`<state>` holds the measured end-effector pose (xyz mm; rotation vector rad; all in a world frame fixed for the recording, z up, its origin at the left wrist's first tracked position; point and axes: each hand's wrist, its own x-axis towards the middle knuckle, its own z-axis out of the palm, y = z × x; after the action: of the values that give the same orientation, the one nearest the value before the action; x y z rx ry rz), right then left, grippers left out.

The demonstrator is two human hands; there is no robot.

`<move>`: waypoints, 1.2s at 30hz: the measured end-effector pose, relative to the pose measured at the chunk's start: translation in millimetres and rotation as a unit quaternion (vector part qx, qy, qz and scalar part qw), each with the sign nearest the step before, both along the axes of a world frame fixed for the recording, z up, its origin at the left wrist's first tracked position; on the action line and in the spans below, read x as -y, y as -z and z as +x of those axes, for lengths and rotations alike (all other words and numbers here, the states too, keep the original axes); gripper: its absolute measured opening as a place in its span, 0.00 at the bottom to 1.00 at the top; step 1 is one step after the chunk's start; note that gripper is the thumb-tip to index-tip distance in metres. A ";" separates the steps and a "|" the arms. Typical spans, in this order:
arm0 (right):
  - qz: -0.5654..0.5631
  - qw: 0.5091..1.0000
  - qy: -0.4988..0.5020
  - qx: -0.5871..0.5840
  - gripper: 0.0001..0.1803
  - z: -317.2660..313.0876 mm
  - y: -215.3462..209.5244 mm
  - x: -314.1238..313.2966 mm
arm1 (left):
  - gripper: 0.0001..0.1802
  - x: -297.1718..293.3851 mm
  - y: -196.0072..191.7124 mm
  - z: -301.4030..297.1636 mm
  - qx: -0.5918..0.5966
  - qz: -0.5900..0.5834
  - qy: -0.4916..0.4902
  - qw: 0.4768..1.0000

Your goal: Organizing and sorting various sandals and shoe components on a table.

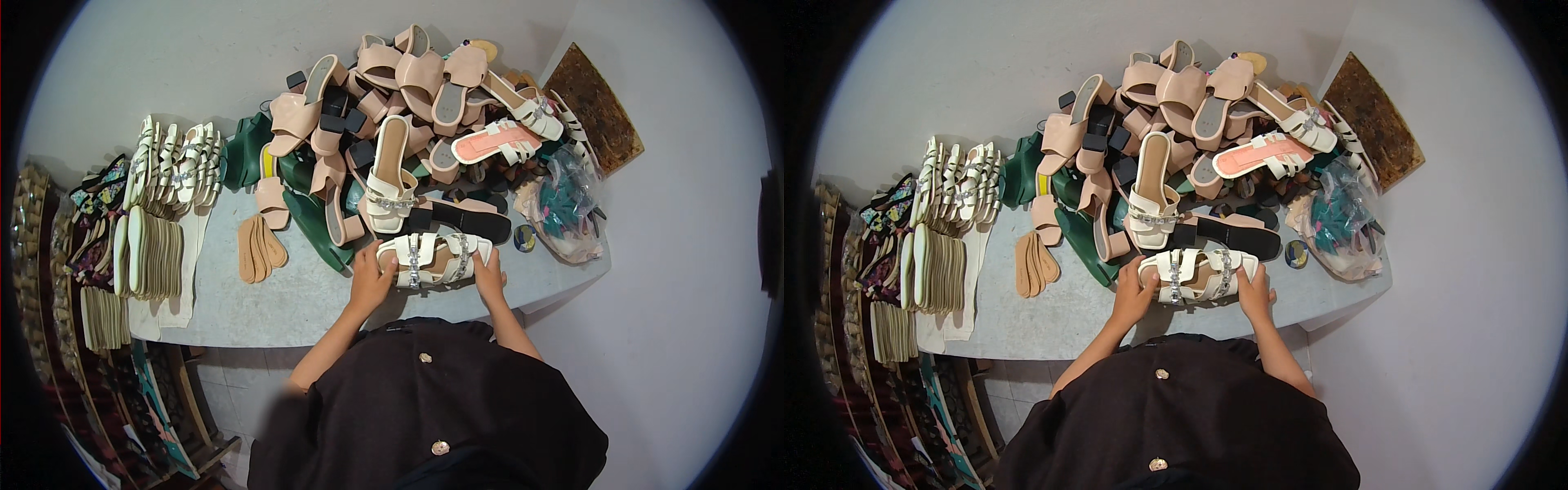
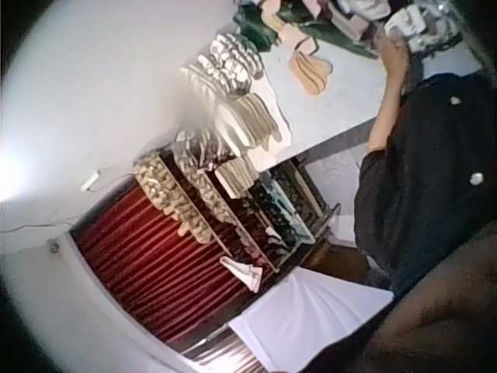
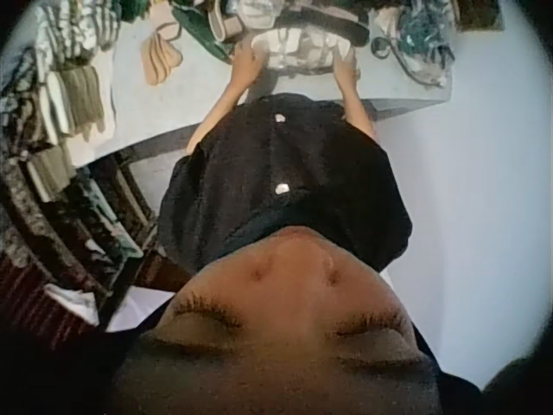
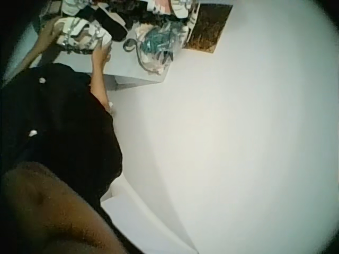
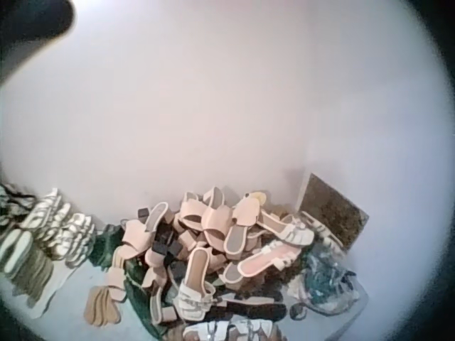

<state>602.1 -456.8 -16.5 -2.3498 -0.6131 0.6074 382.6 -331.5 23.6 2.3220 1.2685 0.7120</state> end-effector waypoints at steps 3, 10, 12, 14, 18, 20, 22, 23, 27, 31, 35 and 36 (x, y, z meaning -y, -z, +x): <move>0.035 0.999 0.012 0.006 0.27 -1.0 -5.4 3.6 | 0.27 -5.1 1.7 -6.3 0.083 -0.160 0.026 0.983; 0.118 0.992 0.043 0.021 0.28 13.2 21.9 29.9 | 0.30 3.2 -32.0 3.8 -0.058 -0.237 0.042 0.969; 0.154 0.981 0.085 0.086 0.28 17.9 3.2 13.4 | 0.28 -3.0 -41.2 5.9 -0.079 -0.182 0.013 0.980; 0.172 0.978 0.067 0.102 0.29 31.5 -22.8 -7.1 | 0.27 -17.3 -46.7 10.7 -0.090 -0.115 0.015 0.989; 0.139 0.959 0.007 0.248 0.32 48.5 -72.3 -56.8 | 0.34 -54.5 -46.9 22.9 0.004 -0.014 -0.002 1.000; 0.133 0.951 -0.008 0.278 0.35 62.2 -83.7 -80.4 | 0.44 -67.1 -43.9 31.4 0.021 0.026 -0.039 0.999; 0.069 0.927 -0.010 0.367 0.38 81.4 -87.1 -101.5 | 0.58 -72.9 -35.8 40.0 0.015 -0.027 -0.012 0.999; 0.069 0.928 -0.014 0.367 0.41 94.3 -87.8 -108.4 | 0.60 -71.3 -34.2 44.9 0.014 -0.036 -0.007 0.999; 0.001 0.945 -0.022 0.327 0.45 123.5 -85.0 -121.1 | 0.64 -63.0 -21.6 57.3 0.035 -0.031 -0.045 0.998; 0.026 0.936 -0.050 0.348 0.28 136.8 -87.1 -120.8 | 0.59 -63.1 -14.9 62.4 0.024 0.016 -0.094 0.995; 0.095 0.912 -0.037 0.397 0.15 137.7 -111.7 -113.1 | 0.48 -74.4 -10.6 57.6 0.052 -0.012 -0.100 0.994; 0.134 0.909 -0.027 0.394 0.12 136.4 -119.5 -111.9 | 0.44 -79.6 -6.1 51.9 0.072 -0.016 -0.077 0.994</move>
<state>738.5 -345.0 103.0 -2.2552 -1.0321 -0.4337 434.5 -251.9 29.7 2.1223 1.3932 0.8852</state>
